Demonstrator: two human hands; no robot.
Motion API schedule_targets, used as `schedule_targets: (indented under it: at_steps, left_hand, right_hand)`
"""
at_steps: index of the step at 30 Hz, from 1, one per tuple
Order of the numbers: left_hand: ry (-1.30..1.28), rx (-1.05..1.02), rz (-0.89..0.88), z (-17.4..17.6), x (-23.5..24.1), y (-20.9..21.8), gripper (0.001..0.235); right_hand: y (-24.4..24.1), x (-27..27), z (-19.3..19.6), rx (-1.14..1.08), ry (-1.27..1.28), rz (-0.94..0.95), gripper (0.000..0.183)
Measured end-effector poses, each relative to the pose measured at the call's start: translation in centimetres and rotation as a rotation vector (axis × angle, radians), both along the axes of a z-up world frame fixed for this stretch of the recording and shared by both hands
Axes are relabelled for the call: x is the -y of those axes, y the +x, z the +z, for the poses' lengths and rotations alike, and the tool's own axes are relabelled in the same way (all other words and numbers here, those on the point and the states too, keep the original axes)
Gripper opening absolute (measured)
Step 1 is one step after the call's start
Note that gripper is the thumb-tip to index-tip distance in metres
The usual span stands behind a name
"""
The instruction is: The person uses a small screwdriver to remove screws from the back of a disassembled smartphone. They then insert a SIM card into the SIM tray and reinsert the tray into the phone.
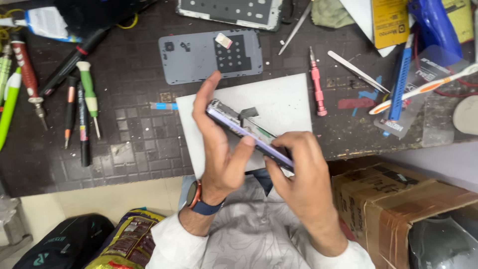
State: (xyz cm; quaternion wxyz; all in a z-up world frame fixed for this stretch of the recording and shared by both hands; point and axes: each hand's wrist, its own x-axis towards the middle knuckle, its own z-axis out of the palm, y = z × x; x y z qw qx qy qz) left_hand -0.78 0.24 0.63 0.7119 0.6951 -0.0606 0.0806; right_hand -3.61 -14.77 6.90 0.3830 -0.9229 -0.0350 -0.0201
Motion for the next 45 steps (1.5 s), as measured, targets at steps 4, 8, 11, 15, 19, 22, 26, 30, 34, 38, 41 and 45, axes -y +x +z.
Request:
schedule_targets:
  at_steps: [4, 8, 11, 15, 19, 22, 26, 30, 34, 38, 41, 45]
  left_hand:
    - [-0.261, -0.007, 0.056, -0.3, 0.0, 0.5, 0.08]
    - [-0.517, -0.021, 0.081, -0.5, -0.7, 0.9, 0.077]
    - [-0.55, -0.02, 0.088, -0.5, -0.7, 0.7, 0.077]
    - [-0.58, -0.031, 0.048, 0.0, -0.8, 0.8, 0.081]
    - [-0.671, -0.064, -0.059, 0.2, -0.8, 0.5, 0.088]
    - [-0.721, -0.053, -0.112, 0.3, -1.0, 0.7, 0.091]
    - [-0.671, -0.057, -0.116, 0.8, -1.4, 0.6, 0.092]
    - [-0.654, -0.101, -0.063, 2.0, -1.3, -0.4, 0.094]
    - [-0.834, -0.152, -0.057, 2.6, 0.3, -1.3, 0.095]
    - [-1.266, -0.311, -0.128, 2.3, 2.6, -1.3, 0.101]
    - [-1.443, -0.385, -0.096, 1.8, 3.1, -1.2, 0.105]
    - [-1.44, -0.413, 0.049, 0.8, 3.2, -0.9, 0.1]
  right_hand:
    - [-0.8, 0.2, -1.8, 0.179, -0.065, 0.045, 0.033]
    - [-1.3, 0.1, -3.4, 0.34, -0.082, 0.085, 0.031]
    - [-1.8, 0.4, -4.5, 0.423, -0.067, 0.081, 0.028]
    - [-2.4, 0.8, -5.0, 0.532, -0.043, 0.069, 0.028]
    - [-2.5, 1.1, -4.8, 0.618, -0.035, 0.064, 0.033]
    - [-2.5, 1.1, -4.3, 0.657, -0.027, 0.036, 0.036]
    - [-2.5, 1.5, -3.6, 0.698, -0.041, 0.026, 0.037]
    - [-2.4, 1.6, -3.5, 0.705, -0.11, 0.016, 0.04]
    - [-1.6, 1.4, -4.4, 0.713, -0.072, 0.031, 0.037]
    - [-1.1, 0.3, -4.7, 0.614, -0.029, 0.046, 0.031]
    - [-1.1, 0.3, -3.7, 0.495, -0.084, 0.055, 0.027]
    - [-0.7, 1.4, -1.6, 0.317, -0.075, 0.225, 0.035]
